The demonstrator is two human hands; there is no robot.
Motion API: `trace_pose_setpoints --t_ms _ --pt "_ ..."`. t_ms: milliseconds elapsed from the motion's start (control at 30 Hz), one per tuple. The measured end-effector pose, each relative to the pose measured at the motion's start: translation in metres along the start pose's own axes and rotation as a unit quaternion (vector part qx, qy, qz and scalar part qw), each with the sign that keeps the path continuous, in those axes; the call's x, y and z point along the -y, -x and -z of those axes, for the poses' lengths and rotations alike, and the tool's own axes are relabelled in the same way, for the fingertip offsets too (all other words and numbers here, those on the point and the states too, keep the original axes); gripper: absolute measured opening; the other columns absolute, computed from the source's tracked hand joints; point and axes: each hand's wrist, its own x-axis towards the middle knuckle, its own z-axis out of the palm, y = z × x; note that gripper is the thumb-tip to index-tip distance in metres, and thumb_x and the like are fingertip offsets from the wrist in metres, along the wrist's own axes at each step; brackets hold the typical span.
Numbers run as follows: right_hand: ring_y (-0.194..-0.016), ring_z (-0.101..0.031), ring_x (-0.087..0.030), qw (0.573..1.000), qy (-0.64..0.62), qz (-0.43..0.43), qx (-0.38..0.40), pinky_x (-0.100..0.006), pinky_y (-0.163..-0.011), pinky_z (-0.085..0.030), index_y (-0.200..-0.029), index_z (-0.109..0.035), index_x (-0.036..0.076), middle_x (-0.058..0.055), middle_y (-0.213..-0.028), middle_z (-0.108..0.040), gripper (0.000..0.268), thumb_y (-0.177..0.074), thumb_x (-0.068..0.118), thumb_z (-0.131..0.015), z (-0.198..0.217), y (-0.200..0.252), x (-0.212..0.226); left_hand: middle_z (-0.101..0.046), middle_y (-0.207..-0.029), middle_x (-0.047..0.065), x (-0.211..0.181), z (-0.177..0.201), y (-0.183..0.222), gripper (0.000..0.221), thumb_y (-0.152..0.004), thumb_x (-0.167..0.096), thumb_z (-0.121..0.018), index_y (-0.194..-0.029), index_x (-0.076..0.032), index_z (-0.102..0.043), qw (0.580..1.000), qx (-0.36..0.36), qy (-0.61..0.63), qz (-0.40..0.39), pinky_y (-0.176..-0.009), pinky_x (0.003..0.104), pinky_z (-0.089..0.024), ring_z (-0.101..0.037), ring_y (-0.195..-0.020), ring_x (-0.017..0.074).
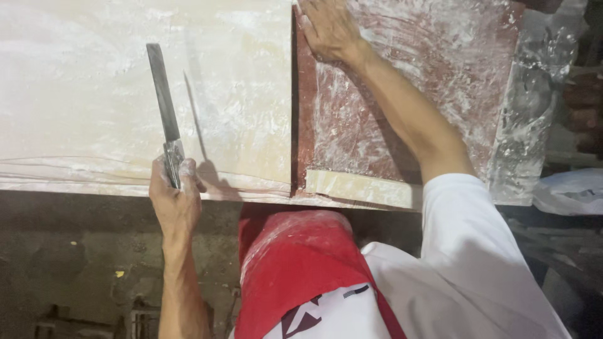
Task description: The person organizes small dough pieces on a tray and then uses a knife to cut long strips from a large flat sheet of dough on a floured surface.
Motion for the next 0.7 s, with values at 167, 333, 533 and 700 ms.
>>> trace_pose_setpoints --t_ms 167,333,533,700 --pt "-0.159 -0.014 -0.038 0.999 0.015 -0.001 -0.036 -0.055 -0.130 -0.009 -0.163 -0.020 -0.003 -0.027 -0.170 -0.017 0.066 -0.106 0.030 -0.031 -0.037 0.034 -0.015 -0.061 -0.075 0.001 0.017 0.020 0.009 0.026 -0.104 -0.015 -0.060 -0.125 0.000 -0.058 0.999 0.004 0.034 0.023 -0.051 0.025 -0.047 -0.058 -0.060 0.0090" --pt "-0.162 -0.003 -0.033 0.963 -0.246 -0.064 -0.094 -0.055 -0.132 -0.002 -0.165 -0.009 0.005 -0.019 -0.173 -0.004 0.072 -0.108 0.043 -0.029 -0.075 0.028 0.000 -0.060 -0.076 0.002 0.028 0.039 0.001 0.026 -0.104 -0.014 -0.058 -0.126 0.001 -0.057 0.998 0.014 0.064 0.025 -0.052 0.024 -0.048 -0.059 -0.061 0.0081" --pt "-0.166 0.010 -0.027 0.821 -0.516 -0.123 -0.212 -0.055 -0.133 0.006 -0.168 0.004 0.013 -0.009 -0.178 0.011 0.080 -0.110 0.058 -0.026 -0.097 0.048 0.110 -0.056 -0.078 0.000 0.024 0.045 -0.019 0.025 -0.108 -0.016 -0.060 -0.126 0.001 -0.055 0.981 0.075 0.181 0.002 -0.054 0.024 -0.050 -0.057 -0.062 0.0069" --pt "-0.163 0.013 -0.025 0.825 -0.500 -0.211 -0.157 -0.055 -0.130 0.005 -0.166 0.009 0.015 -0.006 -0.176 0.017 0.079 -0.108 0.057 -0.025 -0.105 0.149 0.196 -0.056 -0.077 0.000 0.016 0.047 -0.030 0.027 -0.108 -0.017 -0.058 -0.129 0.000 -0.055 0.975 0.113 0.190 -0.028 -0.053 0.023 -0.049 -0.055 -0.061 0.0069"
